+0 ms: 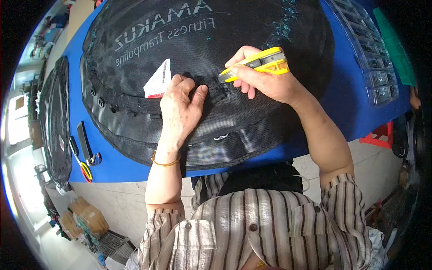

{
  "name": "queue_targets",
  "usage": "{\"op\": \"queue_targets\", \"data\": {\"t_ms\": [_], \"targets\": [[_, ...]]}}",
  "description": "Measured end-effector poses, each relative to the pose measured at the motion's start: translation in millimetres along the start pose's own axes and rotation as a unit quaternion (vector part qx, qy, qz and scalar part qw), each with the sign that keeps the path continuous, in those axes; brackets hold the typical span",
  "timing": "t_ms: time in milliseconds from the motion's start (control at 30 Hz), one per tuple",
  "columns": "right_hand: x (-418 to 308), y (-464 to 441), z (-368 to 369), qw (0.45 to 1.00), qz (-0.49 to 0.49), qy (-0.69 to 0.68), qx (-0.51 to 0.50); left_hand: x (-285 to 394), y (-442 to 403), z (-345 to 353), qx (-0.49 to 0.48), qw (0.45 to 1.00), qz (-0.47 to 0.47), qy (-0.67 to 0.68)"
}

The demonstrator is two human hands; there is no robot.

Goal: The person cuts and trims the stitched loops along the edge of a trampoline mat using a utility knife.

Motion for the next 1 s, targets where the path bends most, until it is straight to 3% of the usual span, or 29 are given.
{"op": "queue_targets", "data": {"t_ms": [367,800,1000], "targets": [[-1.3,-2.2,-3.3,0.999,0.023,-0.023,-0.031,-0.4,-0.6,0.8,0.006,1.000,-0.004,-0.012],[-2.2,-0.1,5.0,0.999,0.018,-0.029,0.006,-0.8,0.5,0.7,0.001,1.000,-0.012,0.000],[-10.9,-0.9,-2.4,0.998,0.049,0.007,-0.049,-4.7,-0.7,2.1,0.005,1.000,-0.003,0.014]]}}
Point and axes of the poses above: each hand's wrist, its own y-axis away from the middle knuckle, its own z-axis out of the palm, x = y × z, the point moved 1 cm from there along -y, towards the middle knuckle, and after that the axes turned 8 degrees about -z, right-handed, at the moved point
